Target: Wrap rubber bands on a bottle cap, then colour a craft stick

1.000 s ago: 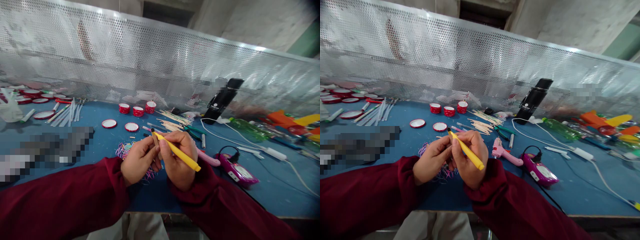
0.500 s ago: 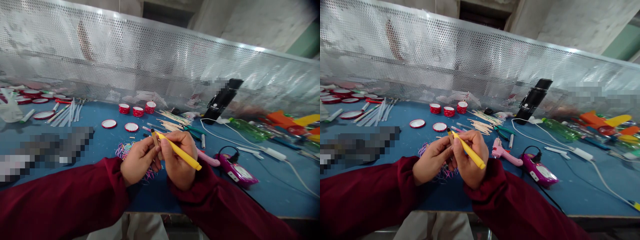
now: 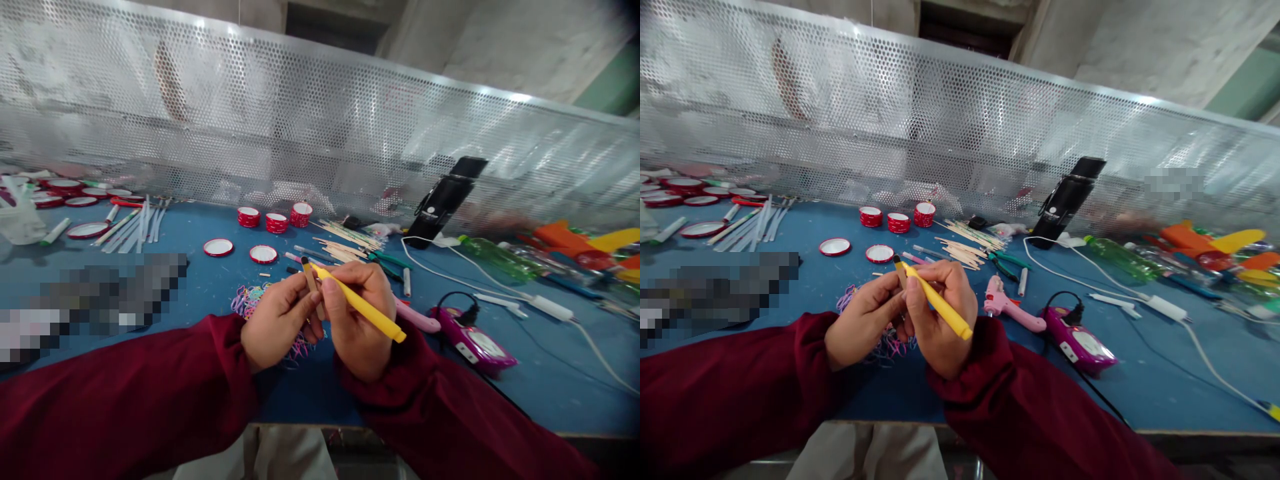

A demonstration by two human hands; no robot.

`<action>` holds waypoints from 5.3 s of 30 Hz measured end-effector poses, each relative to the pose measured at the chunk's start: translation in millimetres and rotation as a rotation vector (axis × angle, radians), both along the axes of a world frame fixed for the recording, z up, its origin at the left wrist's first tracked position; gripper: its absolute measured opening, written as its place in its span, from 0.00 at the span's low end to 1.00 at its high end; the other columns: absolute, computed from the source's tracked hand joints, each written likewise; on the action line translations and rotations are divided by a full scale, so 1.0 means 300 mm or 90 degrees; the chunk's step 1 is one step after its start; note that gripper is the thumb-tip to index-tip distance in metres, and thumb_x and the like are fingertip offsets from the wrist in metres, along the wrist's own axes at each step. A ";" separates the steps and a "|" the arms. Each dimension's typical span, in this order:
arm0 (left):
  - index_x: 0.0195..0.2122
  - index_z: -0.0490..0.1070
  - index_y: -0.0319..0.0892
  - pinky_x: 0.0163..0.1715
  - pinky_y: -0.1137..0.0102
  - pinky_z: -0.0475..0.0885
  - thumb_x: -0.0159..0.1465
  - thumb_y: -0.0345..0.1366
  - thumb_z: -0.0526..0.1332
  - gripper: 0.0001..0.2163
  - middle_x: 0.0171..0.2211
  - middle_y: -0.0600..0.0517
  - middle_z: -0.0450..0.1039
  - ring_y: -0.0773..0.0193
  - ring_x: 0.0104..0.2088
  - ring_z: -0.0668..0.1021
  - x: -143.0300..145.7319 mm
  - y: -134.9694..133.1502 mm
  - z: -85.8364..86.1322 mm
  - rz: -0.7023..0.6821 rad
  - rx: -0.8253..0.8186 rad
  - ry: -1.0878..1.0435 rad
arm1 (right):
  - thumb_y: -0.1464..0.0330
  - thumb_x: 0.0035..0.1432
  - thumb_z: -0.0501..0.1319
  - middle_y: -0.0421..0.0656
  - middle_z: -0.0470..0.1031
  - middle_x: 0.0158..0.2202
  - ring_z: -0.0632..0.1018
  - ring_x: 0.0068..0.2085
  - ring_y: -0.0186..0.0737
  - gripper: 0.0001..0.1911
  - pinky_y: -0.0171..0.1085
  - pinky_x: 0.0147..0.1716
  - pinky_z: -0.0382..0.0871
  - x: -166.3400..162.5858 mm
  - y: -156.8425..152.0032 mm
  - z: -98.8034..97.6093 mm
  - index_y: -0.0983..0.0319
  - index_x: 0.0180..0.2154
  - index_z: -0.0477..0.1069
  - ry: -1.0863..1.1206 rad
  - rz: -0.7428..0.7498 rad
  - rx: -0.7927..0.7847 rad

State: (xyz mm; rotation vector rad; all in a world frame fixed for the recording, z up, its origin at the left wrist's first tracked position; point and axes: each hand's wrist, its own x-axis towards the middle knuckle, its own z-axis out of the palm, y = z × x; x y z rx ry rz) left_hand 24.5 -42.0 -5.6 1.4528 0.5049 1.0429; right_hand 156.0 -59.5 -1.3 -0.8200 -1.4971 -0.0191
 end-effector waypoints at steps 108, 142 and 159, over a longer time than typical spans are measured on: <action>0.36 0.65 0.41 0.20 0.75 0.73 0.67 0.49 0.61 0.15 0.22 0.57 0.69 0.69 0.19 0.75 0.001 -0.007 0.012 0.017 0.000 -0.007 | 0.73 0.63 0.62 0.41 0.78 0.38 0.82 0.43 0.41 0.06 0.42 0.43 0.76 -0.008 -0.008 0.005 0.57 0.40 0.68 -0.016 0.045 0.003; 0.39 0.67 0.40 0.20 0.76 0.74 0.67 0.48 0.62 0.15 0.23 0.57 0.69 0.70 0.20 0.76 0.006 -0.002 0.007 0.014 -0.023 -0.033 | 0.73 0.63 0.62 0.40 0.77 0.38 0.81 0.42 0.39 0.06 0.40 0.43 0.75 -0.007 -0.006 0.001 0.57 0.40 0.69 -0.020 0.017 0.001; 0.37 0.67 0.40 0.20 0.77 0.73 0.66 0.50 0.62 0.16 0.21 0.57 0.70 0.69 0.20 0.75 0.003 -0.004 0.008 0.016 -0.012 -0.025 | 0.73 0.64 0.62 0.41 0.79 0.40 0.82 0.44 0.41 0.05 0.42 0.44 0.77 -0.010 -0.008 0.004 0.57 0.40 0.68 -0.027 0.061 -0.003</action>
